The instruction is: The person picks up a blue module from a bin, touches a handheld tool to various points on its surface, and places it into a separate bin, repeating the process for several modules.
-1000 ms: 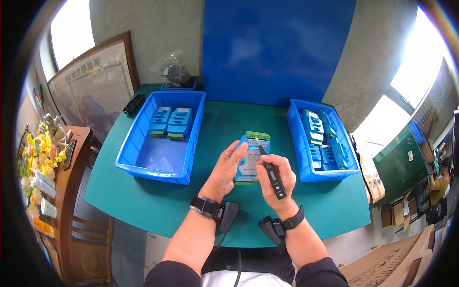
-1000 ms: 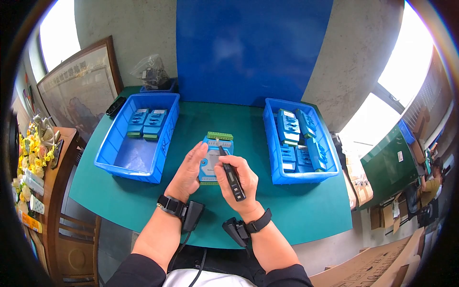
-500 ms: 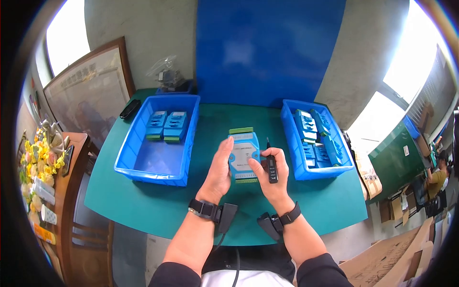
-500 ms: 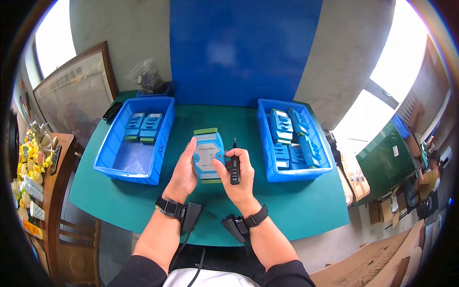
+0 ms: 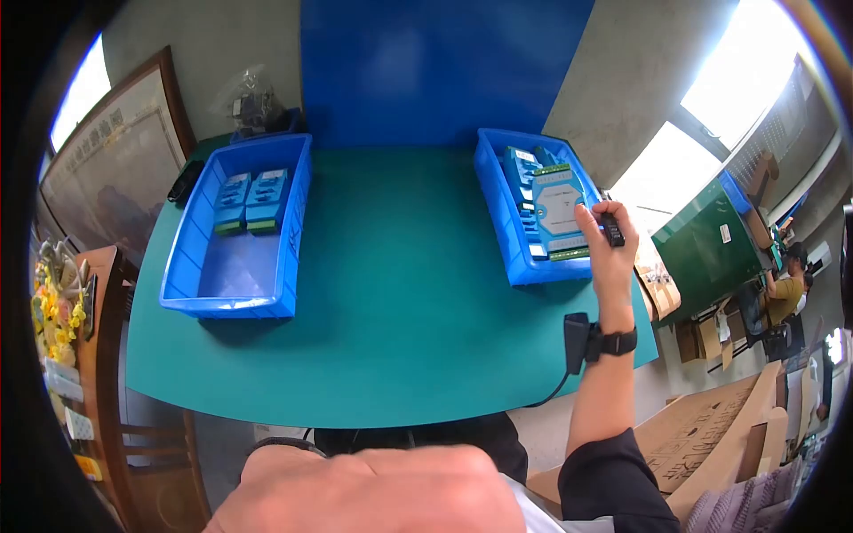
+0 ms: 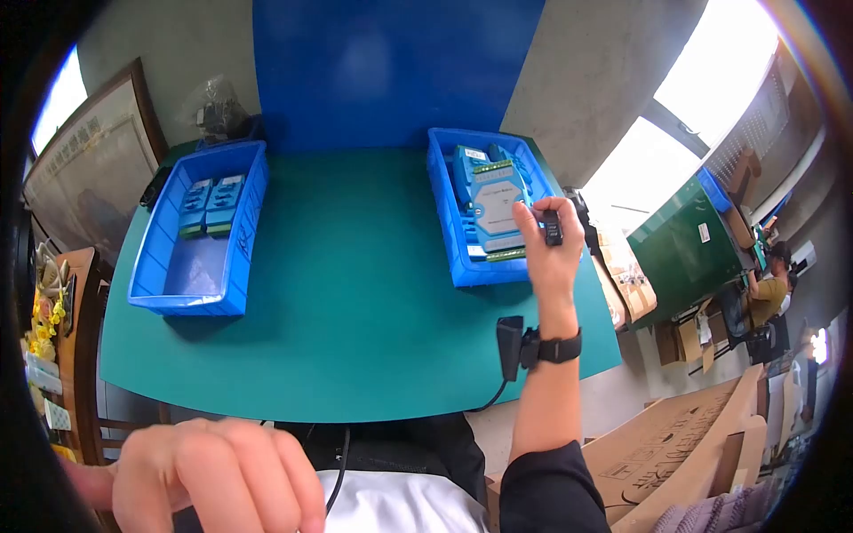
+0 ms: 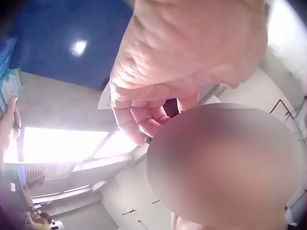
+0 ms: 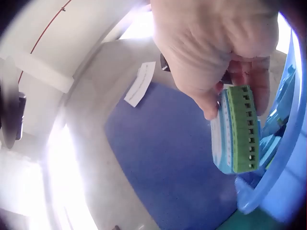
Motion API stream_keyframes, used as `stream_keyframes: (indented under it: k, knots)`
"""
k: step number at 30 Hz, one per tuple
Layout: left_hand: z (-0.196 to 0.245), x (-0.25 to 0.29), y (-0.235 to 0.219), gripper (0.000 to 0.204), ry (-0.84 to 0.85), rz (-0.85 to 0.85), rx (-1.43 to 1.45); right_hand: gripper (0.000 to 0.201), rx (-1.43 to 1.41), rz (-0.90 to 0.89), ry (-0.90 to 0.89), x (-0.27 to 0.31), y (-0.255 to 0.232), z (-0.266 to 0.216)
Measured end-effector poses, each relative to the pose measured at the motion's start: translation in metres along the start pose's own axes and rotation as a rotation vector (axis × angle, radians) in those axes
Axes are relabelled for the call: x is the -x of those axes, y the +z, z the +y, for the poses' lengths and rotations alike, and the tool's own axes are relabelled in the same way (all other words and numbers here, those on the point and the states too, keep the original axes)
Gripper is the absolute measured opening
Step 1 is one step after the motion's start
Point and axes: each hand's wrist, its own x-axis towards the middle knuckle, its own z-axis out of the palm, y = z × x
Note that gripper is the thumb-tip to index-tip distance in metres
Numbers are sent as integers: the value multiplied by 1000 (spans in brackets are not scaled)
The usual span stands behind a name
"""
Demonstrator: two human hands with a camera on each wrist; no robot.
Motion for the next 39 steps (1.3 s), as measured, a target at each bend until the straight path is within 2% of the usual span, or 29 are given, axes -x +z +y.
stream_keyframes:
  k: [4, 7, 13, 15, 17, 18, 20, 21, 23, 24, 26, 27, 29, 30, 31, 32, 33, 35, 37, 39]
  knots:
    - [-18, 5, 19, 69, 138, 105, 181, 21, 67, -35, 125, -6, -5, 22]
    - [-28, 9, 31, 69, 242, 191, 247, 22, 76, -14, 115, -9, -1, 36]
    - [-38, 11, 50, 71, 403, 379, 239, 22, 279, -15, 81, -11, 10, 48]
    - [-35, 13, 61, 71, 397, 542, 174, 21, 280, -52, 109, -13, 6, 46]
    - [-26, 14, 75, 71, 241, 806, 72, 20, 238, -94, 163, -14, 0, 46]
    - [-25, 16, 75, 71, 231, 809, 116, 19, 213, -113, 173, -14, -2, 43]
    - [-23, 19, 66, 71, 237, 579, 220, 20, 242, -124, 187, -16, -2, 37]
    - [-20, 22, 47, 71, 249, 347, 277, 21, 259, -130, 196, -16, -3, 35]
    - [-26, 24, 25, 72, 337, 43, 295, 22, 224, -79, 46, -14, 1, 39]
    - [-34, 22, 20, 72, 418, -31, 256, 22, 206, -54, -31, -13, 3, 40]
    - [-39, 21, 27, 72, 496, 48, 225, 24, 475, 31, -132, -5, 6, 14]
    - [-37, 23, 41, 71, 491, 205, 229, 26, 606, 73, -184, 1, 10, 1]
    - [-29, 25, 39, 68, 360, 229, 124, 29, 766, 59, -340, 6, 16, -10]
    - [-17, 26, 20, 67, 234, 98, 9, 30, 826, 25, -402, 8, 20, -14]
    - [-2, 29, 4, 68, 104, 64, -119, 30, 877, -10, -465, 10, 26, -18]
    - [13, 31, -12, 69, -20, 13, -254, 29, 914, -51, -432, 14, 30, -22]
    - [25, 33, -23, 73, -143, 58, -400, 28, 850, -90, -387, 16, 33, -22]
    - [34, 31, -46, 57, -165, 374, -622, 27, 721, -174, -299, 18, 33, -18]
    - [55, 23, -79, 41, -268, 631, -815, 21, 617, -129, -315, 19, 37, -18]
    - [84, 10, -126, 28, -222, 995, -603, 17, 579, -31, -350, 19, 42, -20]
